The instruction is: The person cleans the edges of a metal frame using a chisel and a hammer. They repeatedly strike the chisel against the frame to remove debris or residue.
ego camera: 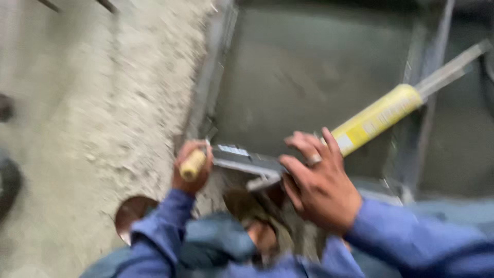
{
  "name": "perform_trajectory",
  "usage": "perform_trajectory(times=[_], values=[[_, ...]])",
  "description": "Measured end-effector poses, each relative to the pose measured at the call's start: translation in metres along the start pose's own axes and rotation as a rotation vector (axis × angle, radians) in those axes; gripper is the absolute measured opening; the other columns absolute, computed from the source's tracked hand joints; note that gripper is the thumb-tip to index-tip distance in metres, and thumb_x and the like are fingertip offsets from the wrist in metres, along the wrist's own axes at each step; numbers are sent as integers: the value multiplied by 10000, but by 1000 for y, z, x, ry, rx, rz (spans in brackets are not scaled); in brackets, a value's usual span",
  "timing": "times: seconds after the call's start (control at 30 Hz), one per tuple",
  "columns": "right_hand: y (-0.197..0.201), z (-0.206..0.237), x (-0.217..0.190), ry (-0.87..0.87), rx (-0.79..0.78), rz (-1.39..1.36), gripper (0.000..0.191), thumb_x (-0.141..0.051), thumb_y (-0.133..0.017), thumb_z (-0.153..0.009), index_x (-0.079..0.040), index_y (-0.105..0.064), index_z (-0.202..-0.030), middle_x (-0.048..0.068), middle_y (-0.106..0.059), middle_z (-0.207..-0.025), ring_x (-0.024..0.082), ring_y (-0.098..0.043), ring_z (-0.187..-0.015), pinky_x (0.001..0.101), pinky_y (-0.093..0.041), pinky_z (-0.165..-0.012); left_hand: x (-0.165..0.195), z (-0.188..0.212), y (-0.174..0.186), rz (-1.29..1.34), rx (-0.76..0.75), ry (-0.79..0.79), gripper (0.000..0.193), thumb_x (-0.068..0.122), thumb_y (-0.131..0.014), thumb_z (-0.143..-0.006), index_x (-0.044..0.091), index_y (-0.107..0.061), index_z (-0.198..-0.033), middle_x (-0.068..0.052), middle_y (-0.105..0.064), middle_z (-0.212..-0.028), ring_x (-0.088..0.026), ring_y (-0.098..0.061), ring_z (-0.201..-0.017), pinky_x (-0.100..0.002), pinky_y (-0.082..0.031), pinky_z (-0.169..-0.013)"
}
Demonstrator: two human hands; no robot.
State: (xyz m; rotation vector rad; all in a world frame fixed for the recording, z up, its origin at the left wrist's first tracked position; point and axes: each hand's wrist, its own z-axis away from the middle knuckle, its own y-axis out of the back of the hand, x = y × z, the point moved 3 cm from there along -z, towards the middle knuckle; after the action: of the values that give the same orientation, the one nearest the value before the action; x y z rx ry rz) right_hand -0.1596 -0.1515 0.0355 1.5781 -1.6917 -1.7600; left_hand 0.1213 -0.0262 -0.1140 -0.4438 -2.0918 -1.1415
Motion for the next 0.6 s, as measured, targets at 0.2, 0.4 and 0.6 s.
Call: perform_trajectory(times=[0.2,0.4,0.6], values=[[0,-1,-2,52,32,25,343,-153,-733,-799,-69,-635,-1118,175,-512,-1329,397,-459,-1342,656,-230,-1188,-4,5,-1,-31,-5,-33,219,79,-773,-884,63,-678,-1080,-145,-706,-1054,-301,-727,-1009,-392,-581,-910],[1,-2,-3,22,12,25,345,-148,-732,-788,-64,-657,-1115,171,-523,-1323,396,-461,-1339,654,-225,-1184,5,9,-9,-244,-147,-40,174,113,-757,-896,55,-683,-1042,-147,-681,-995,-311,-693,-930,-398,-574,-807],[2,2,-3,0,2,19,302,-142,-718,-811,-68,-669,-1099,158,-546,-1299,379,-481,-1337,647,-216,-1192,4,-5,5,-76,18,-6,141,65,-721,-909,41,-633,-1017,-135,-667,-1018,-286,-688,-928,-366,-561,-817]])
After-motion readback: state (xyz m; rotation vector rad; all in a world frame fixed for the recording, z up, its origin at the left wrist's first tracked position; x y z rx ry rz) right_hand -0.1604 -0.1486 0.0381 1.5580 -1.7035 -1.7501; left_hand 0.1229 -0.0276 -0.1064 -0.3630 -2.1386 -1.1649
